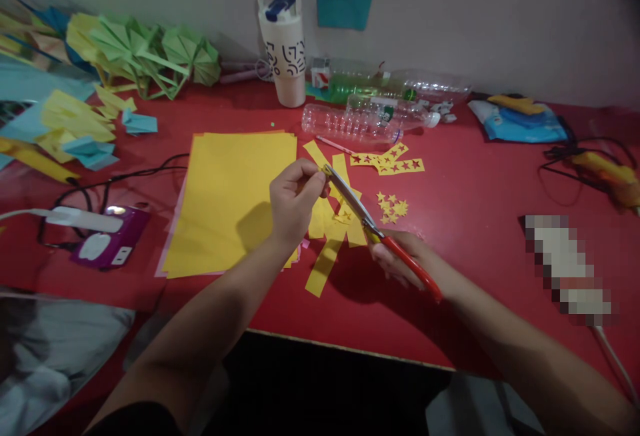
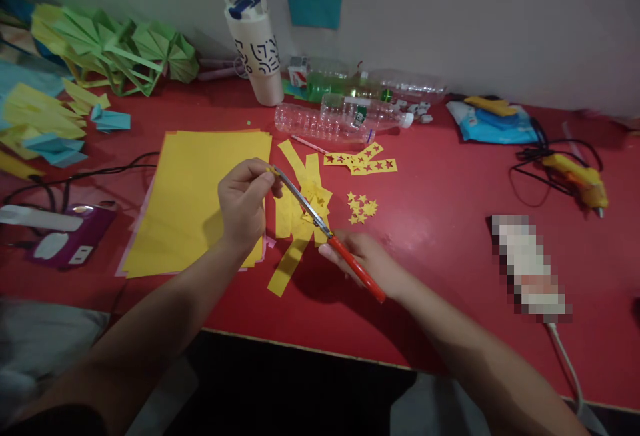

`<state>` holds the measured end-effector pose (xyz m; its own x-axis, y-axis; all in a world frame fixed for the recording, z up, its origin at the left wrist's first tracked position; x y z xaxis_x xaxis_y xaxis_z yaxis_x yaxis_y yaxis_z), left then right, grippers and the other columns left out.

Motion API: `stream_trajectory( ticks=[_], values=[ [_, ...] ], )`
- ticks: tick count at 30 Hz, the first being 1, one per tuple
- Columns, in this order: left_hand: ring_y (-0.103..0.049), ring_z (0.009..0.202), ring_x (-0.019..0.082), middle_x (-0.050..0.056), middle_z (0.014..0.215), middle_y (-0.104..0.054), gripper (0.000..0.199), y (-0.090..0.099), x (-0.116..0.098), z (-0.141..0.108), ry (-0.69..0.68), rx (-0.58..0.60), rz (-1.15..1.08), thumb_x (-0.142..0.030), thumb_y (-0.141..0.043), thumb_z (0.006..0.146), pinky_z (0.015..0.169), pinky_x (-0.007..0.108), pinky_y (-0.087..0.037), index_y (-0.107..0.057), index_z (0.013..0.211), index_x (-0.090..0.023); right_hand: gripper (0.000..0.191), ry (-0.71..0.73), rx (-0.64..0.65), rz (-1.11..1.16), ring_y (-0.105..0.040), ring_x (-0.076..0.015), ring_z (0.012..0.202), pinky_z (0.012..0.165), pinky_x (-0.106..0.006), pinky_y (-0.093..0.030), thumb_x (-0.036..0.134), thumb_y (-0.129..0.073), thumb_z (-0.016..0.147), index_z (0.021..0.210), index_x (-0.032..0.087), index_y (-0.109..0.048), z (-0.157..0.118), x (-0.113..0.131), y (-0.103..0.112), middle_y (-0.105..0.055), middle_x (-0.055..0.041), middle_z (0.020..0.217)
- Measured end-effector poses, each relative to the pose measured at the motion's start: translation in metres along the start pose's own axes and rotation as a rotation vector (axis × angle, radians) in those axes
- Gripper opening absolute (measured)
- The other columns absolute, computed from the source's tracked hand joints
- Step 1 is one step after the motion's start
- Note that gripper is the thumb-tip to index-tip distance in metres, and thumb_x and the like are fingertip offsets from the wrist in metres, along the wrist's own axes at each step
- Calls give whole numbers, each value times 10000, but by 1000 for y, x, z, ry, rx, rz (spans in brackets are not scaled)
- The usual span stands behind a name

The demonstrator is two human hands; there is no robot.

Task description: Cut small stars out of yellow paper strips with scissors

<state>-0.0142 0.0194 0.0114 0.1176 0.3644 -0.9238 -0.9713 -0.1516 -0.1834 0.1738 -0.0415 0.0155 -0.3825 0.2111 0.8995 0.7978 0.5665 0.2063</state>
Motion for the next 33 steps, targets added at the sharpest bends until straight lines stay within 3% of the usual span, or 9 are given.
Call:
stream_trajectory(
  ticks=[16, 21, 24, 27, 30, 33],
  values=[
    [-530, 520, 67, -40, 556, -536, 165, 1, 0, 2, 3, 43, -50, -130, -585, 754, 496, 203, -473, -569, 603, -194, 549, 36, 20, -8, -381, -76, 372, 369, -233, -315, 720, -578, 795, 615, 239, -382, 0, -1, 1, -385, 78, 474],
    [-529, 508, 71, -35, 562, -564, 136, 0, -2, 3, 62, 88, -42, -166, -591, 751, 509, 213, -482, -580, 618, -190, 562, 11, -89, 78, -372, -80, 324, 377, -241, -358, 764, -577, 761, 636, 238, -421, 5, -12, 2, -377, 97, 390],
    [-539, 520, 74, -26, 596, -576, 138, -2, -1, 3, 161, 205, 18, -204, -586, 776, 553, 232, -499, -572, 640, -185, 547, 72, -200, 165, -357, -86, 288, 425, -272, -445, 774, -552, 773, 694, 237, -485, 11, -16, 7, -369, 116, 357],
    [-553, 559, 90, -14, 638, -574, 163, -8, 1, 4, 187, 382, 175, -228, -549, 832, 573, 241, -480, -558, 675, -187, 537, 165, -342, 217, -309, -78, 273, 427, -283, -449, 767, -534, 796, 705, 240, -484, 16, -17, 21, -368, 120, 377],
    [-548, 618, 125, 6, 679, -573, 203, -23, 5, 6, 63, 610, 477, -250, -500, 885, 574, 257, -428, -537, 694, -191, 527, 227, -498, 260, -321, -84, 294, 413, -273, -427, 762, -514, 817, 705, 250, -464, 20, -21, 41, -357, 112, 404],
    [-549, 687, 162, 48, 774, -607, 217, -47, 13, 4, -151, 903, 822, -218, -439, 920, 636, 299, -414, -586, 766, -175, 505, 268, -591, 318, -320, -86, 294, 395, -268, -396, 738, -520, 837, 710, 258, -428, 24, -26, 56, -342, 111, 409]
  ],
)
Point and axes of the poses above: each hand's wrist, its own z-axis towards the middle knuckle, its own y-axis out of the back of the hand, x = y × z, the point moved 2 cm from there along z, towards the middle knuckle
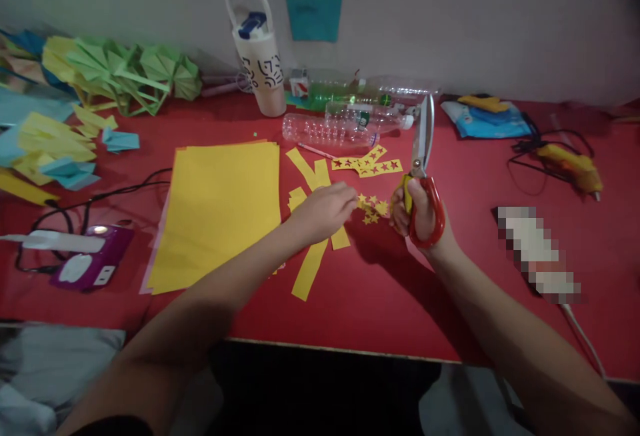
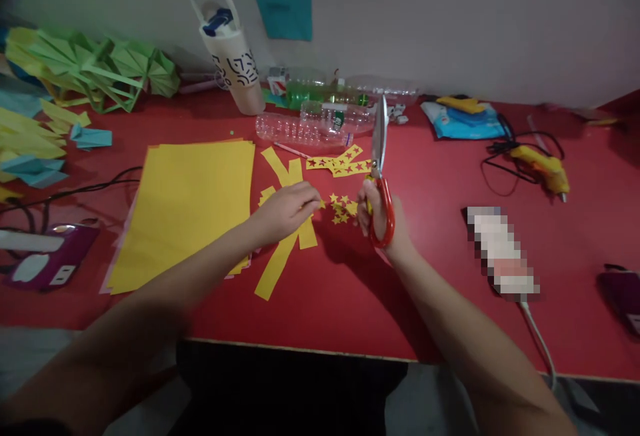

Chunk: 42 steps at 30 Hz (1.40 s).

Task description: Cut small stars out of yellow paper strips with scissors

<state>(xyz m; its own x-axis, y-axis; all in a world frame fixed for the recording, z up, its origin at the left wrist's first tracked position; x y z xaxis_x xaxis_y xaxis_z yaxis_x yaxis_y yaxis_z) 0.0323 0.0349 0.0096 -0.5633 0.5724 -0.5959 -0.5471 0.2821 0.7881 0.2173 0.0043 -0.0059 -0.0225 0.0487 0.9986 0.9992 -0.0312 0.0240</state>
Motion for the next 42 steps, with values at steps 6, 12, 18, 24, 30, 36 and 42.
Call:
stream_trajectory(
  ticks=[6, 12, 18, 24, 30, 36, 42],
  values=[
    [-565, 933, 255, 139, 957, -639, 300, -29, -10, 28, -245, 218, 566, -111, -416, 918, 805, 367, -402, -699, 1016, -135, 505, -45, -109, 104, -314, -83, 288, 385, -265, -384, 728, -596, 778, 682, 257, -443, 9, -5, 8, -349, 112, 370],
    [-574, 966, 278, 153, 938, -642, 301, -34, -10, 44, -260, 225, 582, -122, -416, 912, 812, 383, -400, -708, 985, -105, 489, -59, -101, 114, -337, -76, 288, 388, -258, -390, 691, -615, 784, 659, 245, -458, 9, -4, 7, -378, 107, 369],
    [-584, 860, 223, 125, 932, -647, 252, -1, 5, 43, 8, 142, 439, -128, -393, 880, 741, 348, -438, -637, 944, -124, 482, -88, -115, 141, -331, -72, 276, 366, -239, -388, 679, -638, 753, 634, 240, -478, 10, -5, 10, -382, 108, 347],
    [-569, 836, 182, 71, 941, -618, 113, 35, 31, -4, 257, 64, 220, -202, -467, 854, 748, 327, -456, -570, 892, -176, 444, -230, 107, 35, -336, -53, 250, 528, -267, -546, 532, -723, 765, 577, 239, -448, 4, -3, 5, -402, 115, 317],
    [-553, 968, 209, 90, 1068, -574, 400, 27, 33, -26, 203, 108, 233, -131, -520, 798, 863, 375, -479, -571, 1191, -180, 431, -275, 90, -73, -385, -73, 287, 372, -222, -380, 505, -761, 748, 601, 230, -463, -3, -2, -8, -443, 91, 343],
    [-513, 1008, 230, 102, 1093, -540, 229, 13, 34, -7, -52, 131, 321, -122, -536, 826, 864, 390, -463, -692, 975, -197, 380, -102, -54, -13, -390, -86, 338, 390, -232, -350, 430, -644, 854, 604, 237, -434, -10, 3, -4, -401, 86, 365],
    [-528, 820, 165, 63, 949, -558, 88, 30, 40, 4, 80, -50, 84, -175, -559, 803, 736, 320, -466, -644, 783, -173, 386, -101, -108, 13, -367, -79, 316, 387, -250, -358, 417, -654, 830, 582, 242, -416, -7, -1, -1, -406, 84, 363]
  ],
)
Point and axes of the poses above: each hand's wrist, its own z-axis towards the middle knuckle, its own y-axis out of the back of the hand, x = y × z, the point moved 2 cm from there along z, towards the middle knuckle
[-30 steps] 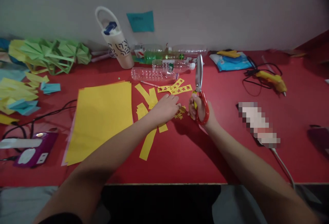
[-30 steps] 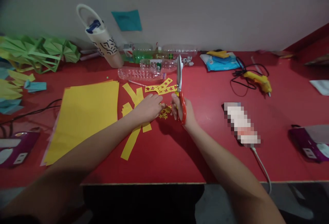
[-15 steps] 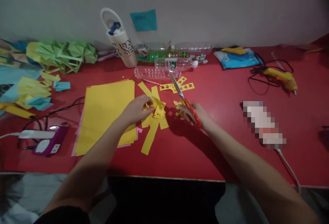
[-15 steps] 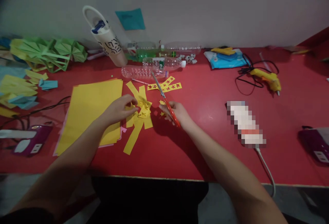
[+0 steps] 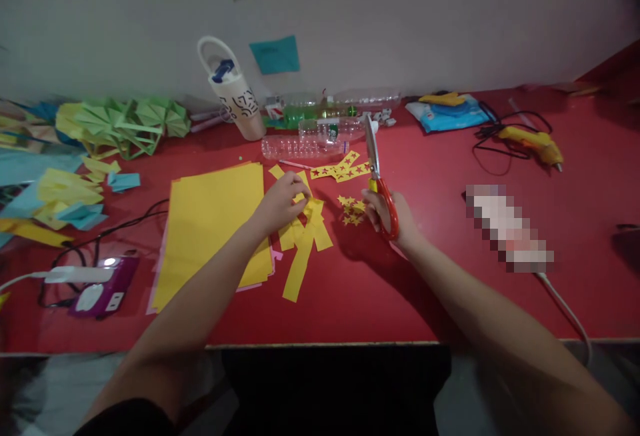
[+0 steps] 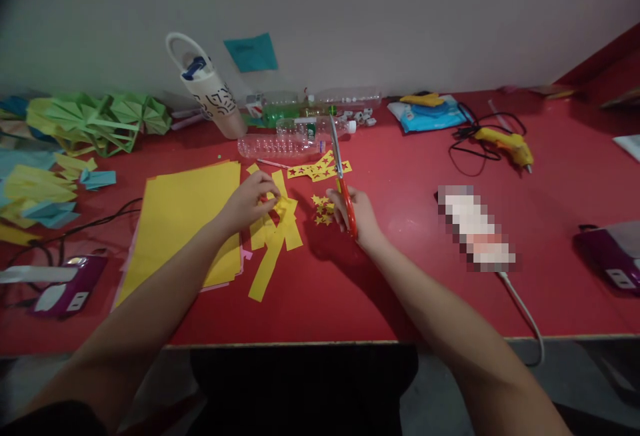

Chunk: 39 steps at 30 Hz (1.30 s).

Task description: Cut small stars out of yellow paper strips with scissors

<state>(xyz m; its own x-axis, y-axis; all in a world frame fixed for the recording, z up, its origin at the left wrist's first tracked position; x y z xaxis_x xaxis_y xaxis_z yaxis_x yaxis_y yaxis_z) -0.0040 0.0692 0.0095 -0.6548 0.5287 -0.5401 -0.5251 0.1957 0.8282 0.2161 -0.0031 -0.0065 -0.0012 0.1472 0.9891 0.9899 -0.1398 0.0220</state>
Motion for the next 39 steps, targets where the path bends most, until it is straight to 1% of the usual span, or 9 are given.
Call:
stream_trajectory(
  ticks=[4, 6, 10, 12, 15, 19, 22, 30, 39],
  values=[
    [-484, 634, 108, -13, 732, -547, 91, 16, 1, 21, 190, -183, -240, -196, -607, 743, 638, 270, -433, -538, 688, -175, 334, -5, -39, 15, -357, -75, 301, 360, -247, -317, 376, -617, 839, 602, 239, -426, 4, -2, 1, -418, 88, 368],
    [-497, 626, 107, -25, 670, -536, 134, 14, -6, 40, 189, -217, -273, -155, -593, 737, 631, 265, -425, -494, 649, -179, 312, -7, -47, 18, -354, -72, 294, 356, -244, -312, 360, -601, 843, 612, 239, -430, 5, -3, 1, -419, 91, 369],
    [-593, 727, 135, 24, 785, -640, 92, -7, -23, 76, 221, -151, -324, -81, -540, 770, 701, 290, -473, -549, 747, -169, 306, -12, -65, 19, -339, -65, 286, 339, -237, -277, 382, -609, 829, 617, 235, -444, 4, -3, 2, -417, 94, 366],
    [-648, 865, 152, 65, 987, -675, 191, -16, -29, 83, 212, -126, -407, -61, -519, 785, 764, 292, -505, -586, 927, -169, 311, -12, -69, 4, -338, -66, 288, 332, -235, -264, 421, -635, 805, 632, 234, -456, 5, -4, 3, -426, 93, 369],
    [-640, 1017, 172, 87, 1169, -644, 331, -15, -26, 73, 147, -78, -389, -81, -532, 793, 871, 312, -511, -575, 1102, -193, 341, -15, -66, -9, -336, -69, 285, 333, -240, -273, 476, -661, 767, 633, 238, -457, 7, -6, 5, -427, 94, 361],
    [-611, 865, 176, 60, 952, -630, 91, 3, -6, 35, 78, 185, -79, -165, -559, 784, 812, 347, -512, -628, 841, -176, 373, -10, -58, -26, -348, -75, 288, 391, -258, -386, 508, -660, 752, 601, 248, -439, 10, -7, 7, -410, 97, 342],
    [-595, 887, 190, 61, 1021, -576, 147, 12, 10, 8, 136, 325, -31, -275, -589, 796, 781, 352, -512, -644, 912, -202, 383, -1, -48, -53, -357, -82, 290, 447, -277, -455, 522, -651, 758, 594, 256, -430, 9, -5, 7, -406, 97, 337],
    [-482, 1127, 250, 76, 1141, -555, 207, -3, 15, -9, -22, 337, -16, -271, -602, 830, 999, 442, -424, -643, 1028, -231, 440, 6, -2, -98, -380, -94, 312, 390, -262, -394, 571, -673, 759, 583, 253, -425, 6, -7, 4, -409, 81, 351],
    [-484, 1050, 234, 71, 1041, -549, 67, -11, 14, -10, 23, 323, -18, -246, -579, 825, 934, 405, -443, -608, 854, -192, 456, 11, 13, -129, -365, -83, 320, 354, -242, -323, 604, -703, 746, 620, 238, -462, 1, -4, -1, -426, 81, 393]
  ],
)
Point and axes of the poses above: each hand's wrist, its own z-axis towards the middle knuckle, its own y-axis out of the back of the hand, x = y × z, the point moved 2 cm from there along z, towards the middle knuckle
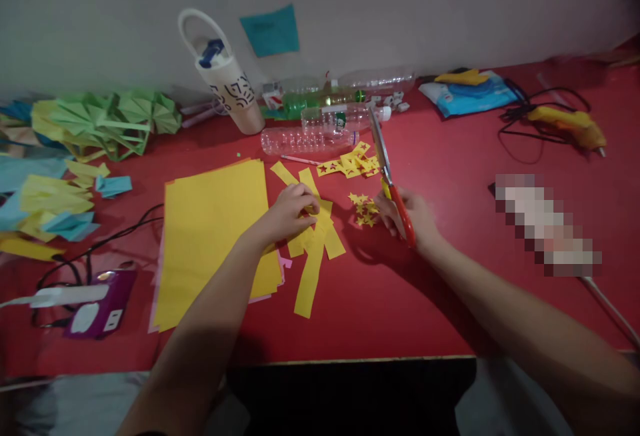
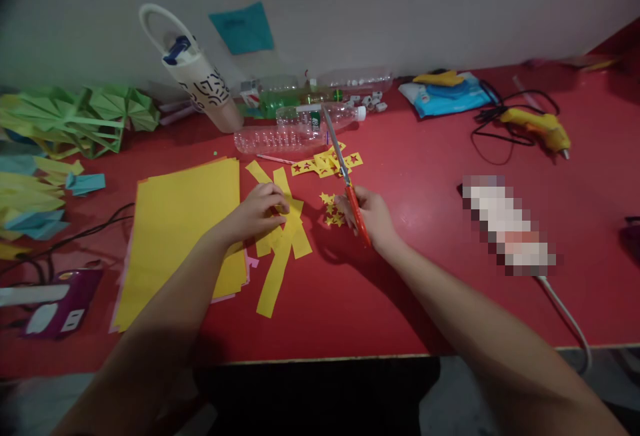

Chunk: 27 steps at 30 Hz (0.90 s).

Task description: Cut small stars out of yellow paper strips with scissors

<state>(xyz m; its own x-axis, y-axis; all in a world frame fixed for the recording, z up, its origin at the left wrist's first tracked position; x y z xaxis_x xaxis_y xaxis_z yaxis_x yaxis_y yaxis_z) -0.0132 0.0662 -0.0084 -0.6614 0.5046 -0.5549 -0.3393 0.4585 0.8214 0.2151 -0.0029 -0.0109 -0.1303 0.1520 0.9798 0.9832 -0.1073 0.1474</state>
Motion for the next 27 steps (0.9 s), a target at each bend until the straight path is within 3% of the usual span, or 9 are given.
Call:
stream_trajectory(
  ticks=[5, 10, 14, 17, 22, 27],
  values=[
    [-518, 1050, 229, 73, 1041, -568, 105, 20, 11, -7, 29, -242, -4, -231, -550, 829, 972, 431, -438, -604, 914, -201, 475, 16, -12, 12, -377, -80, 307, 342, -238, -322, 607, -721, 726, 605, 242, -442, 0, -4, -1, -412, 89, 375],
    [-517, 978, 245, 72, 1025, -551, 301, 27, 22, -18, 133, -24, 83, -254, -670, 691, 848, 405, -475, -576, 972, -203, 477, 35, -28, 17, -372, -74, 293, 357, -244, -352, 585, -725, 727, 583, 243, -427, 1, -6, -1, -402, 93, 361],
    [-503, 920, 221, 66, 1008, -518, 317, 22, 24, -20, 125, 6, 59, -301, -690, 678, 754, 351, -470, -532, 936, -208, 460, 34, -25, -3, -376, -79, 294, 349, -245, -334, 584, -704, 745, 580, 244, -441, 1, -6, -1, -409, 87, 354],
    [-496, 834, 189, 48, 930, -519, 221, 20, 26, -16, 110, 22, 12, -304, -653, 727, 713, 327, -444, -504, 861, -210, 448, 28, -19, -11, -380, -82, 298, 338, -241, -313, 594, -699, 746, 604, 244, -457, 2, -7, 0, -413, 87, 360],
    [-464, 730, 153, 16, 818, -501, 147, 18, 24, -11, 99, -43, -21, -267, -591, 758, 662, 300, -392, -458, 740, -207, 466, 17, -10, -5, -369, -79, 301, 343, -240, -323, 603, -704, 740, 598, 241, -449, 2, -7, -1, -418, 86, 369],
    [-555, 761, 156, 22, 822, -596, 87, 20, 20, -10, 132, -167, -142, -264, -560, 765, 720, 316, -425, -583, 730, -188, 481, 17, 6, 0, -361, -74, 295, 340, -237, -323, 601, -725, 719, 587, 244, -431, 1, -4, -1, -413, 93, 364]
  ],
)
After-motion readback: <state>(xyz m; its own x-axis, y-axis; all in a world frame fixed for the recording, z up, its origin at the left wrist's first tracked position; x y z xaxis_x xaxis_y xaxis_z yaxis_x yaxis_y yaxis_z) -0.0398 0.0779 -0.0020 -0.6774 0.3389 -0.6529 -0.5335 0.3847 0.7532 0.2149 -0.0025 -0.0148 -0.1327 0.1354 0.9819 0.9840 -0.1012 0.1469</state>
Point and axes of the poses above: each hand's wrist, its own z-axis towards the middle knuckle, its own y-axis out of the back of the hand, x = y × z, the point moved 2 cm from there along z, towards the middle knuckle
